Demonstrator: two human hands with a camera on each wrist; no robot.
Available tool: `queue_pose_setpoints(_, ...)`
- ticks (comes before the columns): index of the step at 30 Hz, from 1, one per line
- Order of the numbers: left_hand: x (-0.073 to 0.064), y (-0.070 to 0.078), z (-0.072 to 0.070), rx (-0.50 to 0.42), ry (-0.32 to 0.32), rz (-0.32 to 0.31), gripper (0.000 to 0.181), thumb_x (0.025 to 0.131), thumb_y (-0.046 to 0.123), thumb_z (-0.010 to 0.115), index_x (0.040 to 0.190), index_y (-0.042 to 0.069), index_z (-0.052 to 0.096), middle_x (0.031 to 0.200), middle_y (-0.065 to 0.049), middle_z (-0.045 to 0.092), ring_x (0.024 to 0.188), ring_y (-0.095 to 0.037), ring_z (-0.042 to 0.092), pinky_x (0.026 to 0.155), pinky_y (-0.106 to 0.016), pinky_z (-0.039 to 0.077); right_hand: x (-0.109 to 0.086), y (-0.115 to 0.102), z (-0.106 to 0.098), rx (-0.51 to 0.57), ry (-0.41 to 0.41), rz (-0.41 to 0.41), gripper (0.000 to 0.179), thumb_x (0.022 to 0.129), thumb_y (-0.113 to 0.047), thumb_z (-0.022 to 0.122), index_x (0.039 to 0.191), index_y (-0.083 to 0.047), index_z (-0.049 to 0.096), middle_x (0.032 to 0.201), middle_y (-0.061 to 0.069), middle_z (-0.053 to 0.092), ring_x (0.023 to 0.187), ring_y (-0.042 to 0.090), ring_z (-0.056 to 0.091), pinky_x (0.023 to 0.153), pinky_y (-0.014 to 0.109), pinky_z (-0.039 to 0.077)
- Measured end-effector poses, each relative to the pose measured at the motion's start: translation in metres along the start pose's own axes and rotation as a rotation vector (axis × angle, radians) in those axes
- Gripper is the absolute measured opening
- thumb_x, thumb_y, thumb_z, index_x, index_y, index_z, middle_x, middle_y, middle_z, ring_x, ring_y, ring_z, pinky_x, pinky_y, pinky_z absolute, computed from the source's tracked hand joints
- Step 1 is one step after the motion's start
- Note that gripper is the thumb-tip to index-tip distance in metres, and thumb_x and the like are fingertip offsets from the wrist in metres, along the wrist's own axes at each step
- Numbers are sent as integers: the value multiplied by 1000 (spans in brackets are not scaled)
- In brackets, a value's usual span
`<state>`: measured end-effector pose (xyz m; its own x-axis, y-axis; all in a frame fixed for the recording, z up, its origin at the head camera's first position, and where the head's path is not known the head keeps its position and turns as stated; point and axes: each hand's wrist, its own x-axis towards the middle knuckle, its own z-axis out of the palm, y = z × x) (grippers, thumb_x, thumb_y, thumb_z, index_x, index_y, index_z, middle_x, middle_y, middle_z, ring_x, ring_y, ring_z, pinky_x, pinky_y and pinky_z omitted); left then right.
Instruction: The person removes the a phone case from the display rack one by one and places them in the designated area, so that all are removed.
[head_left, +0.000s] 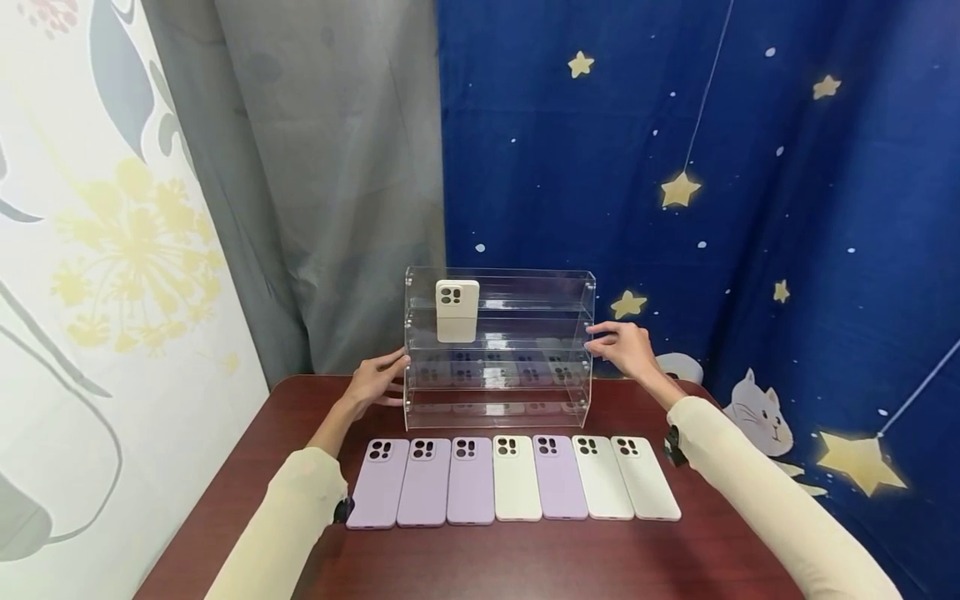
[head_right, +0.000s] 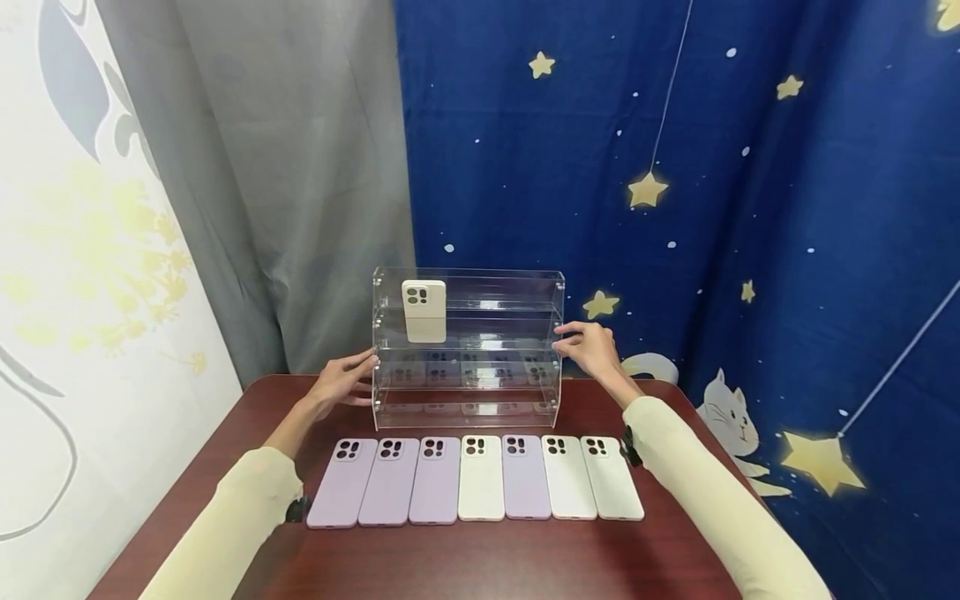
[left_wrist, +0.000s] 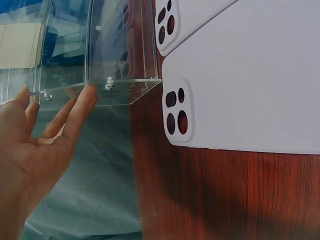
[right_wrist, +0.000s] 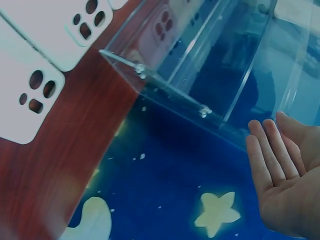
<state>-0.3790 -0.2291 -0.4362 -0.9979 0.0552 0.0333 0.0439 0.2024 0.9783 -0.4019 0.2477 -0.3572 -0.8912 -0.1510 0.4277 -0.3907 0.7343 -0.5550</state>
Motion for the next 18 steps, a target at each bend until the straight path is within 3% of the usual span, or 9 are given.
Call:
queue_pose_setpoints(5,0,0,2,2,2,1,59,107,41,60,160,23,43,146,-32,53,117,-47,66,83,-51,65,8,-15,1,-1,7,-20,34,93,-16,81,123,-3,76,96,13,79,86,31,77,57,23,53)
queue_pose_setpoints(12,0,-1,2,4,0,8,58,108,39,58,161,22,42,145,-33,54,121,-53,62,81,-50,66,18,-36,6,2,1,-41,32,94,-18,81,124,-8,76,99,11,79,89,29,77,71,35,63)
queue_pose_setpoints(18,0,-2,3,16,11,17,58,108,39,58,161,21,42,145,-32,54,119,-51,63,80,-49,66,25,-54,13,73,-8,-53,33,94,-17,81,125,-6,75,103,14,79,90,29,78,71,36,66)
